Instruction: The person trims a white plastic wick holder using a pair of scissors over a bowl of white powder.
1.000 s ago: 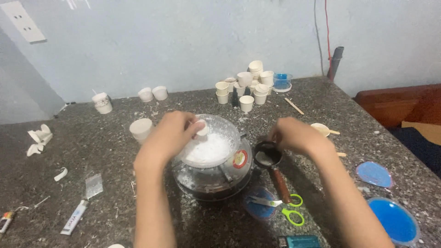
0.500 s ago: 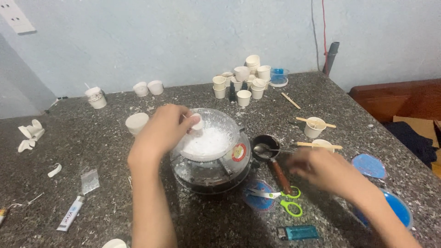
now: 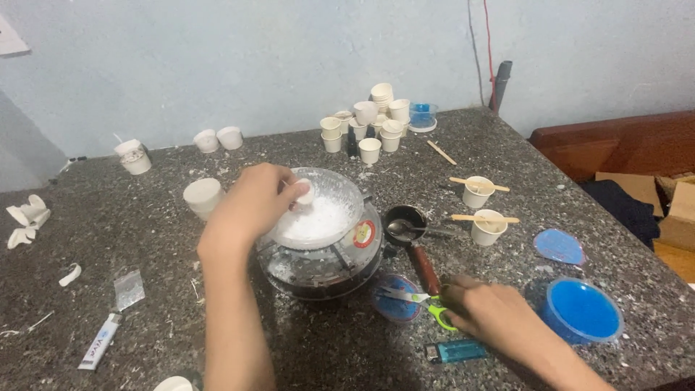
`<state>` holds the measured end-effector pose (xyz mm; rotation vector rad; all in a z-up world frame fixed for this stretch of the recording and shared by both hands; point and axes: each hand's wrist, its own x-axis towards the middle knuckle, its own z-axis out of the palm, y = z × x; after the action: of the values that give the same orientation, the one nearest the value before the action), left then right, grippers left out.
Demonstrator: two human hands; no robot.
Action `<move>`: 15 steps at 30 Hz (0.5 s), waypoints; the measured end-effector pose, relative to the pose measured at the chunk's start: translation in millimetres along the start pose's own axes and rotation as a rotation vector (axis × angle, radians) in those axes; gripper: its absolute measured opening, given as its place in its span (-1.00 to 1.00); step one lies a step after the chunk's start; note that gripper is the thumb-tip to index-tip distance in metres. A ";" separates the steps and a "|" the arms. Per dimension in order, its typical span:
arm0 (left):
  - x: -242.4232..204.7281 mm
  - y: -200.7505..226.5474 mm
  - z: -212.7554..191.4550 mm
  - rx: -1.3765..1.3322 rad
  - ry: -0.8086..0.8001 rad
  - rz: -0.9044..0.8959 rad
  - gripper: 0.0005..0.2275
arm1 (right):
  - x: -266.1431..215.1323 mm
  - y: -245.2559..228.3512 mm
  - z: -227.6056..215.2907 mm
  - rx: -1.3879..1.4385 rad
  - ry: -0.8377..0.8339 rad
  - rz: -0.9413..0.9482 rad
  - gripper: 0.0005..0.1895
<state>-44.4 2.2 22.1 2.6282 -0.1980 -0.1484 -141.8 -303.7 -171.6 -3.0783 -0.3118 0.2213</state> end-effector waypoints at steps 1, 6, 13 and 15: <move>0.3 0.6 0.6 0.000 0.002 0.003 -0.72 | 0.7 3.1 5.2 -0.001 0.003 0.002 -0.72; -3.5 0.8 -1.9 0.007 -0.011 -0.002 -0.72 | -7.6 -5.1 -14.4 0.053 -0.027 0.063 -0.86; -9.3 -3.0 -9.7 -0.027 0.004 0.023 -0.72 | -8.3 13.2 -62.5 0.069 -0.022 0.270 -0.87; -9.3 -4.3 -9.6 -0.069 0.009 0.043 -0.73 | 0.1 25.4 -73.8 0.903 -0.094 0.136 -0.83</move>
<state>-51.7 12.0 29.1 2.5532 -0.2416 -0.1262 -125.9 -330.4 -100.0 -2.1952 0.0129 0.3821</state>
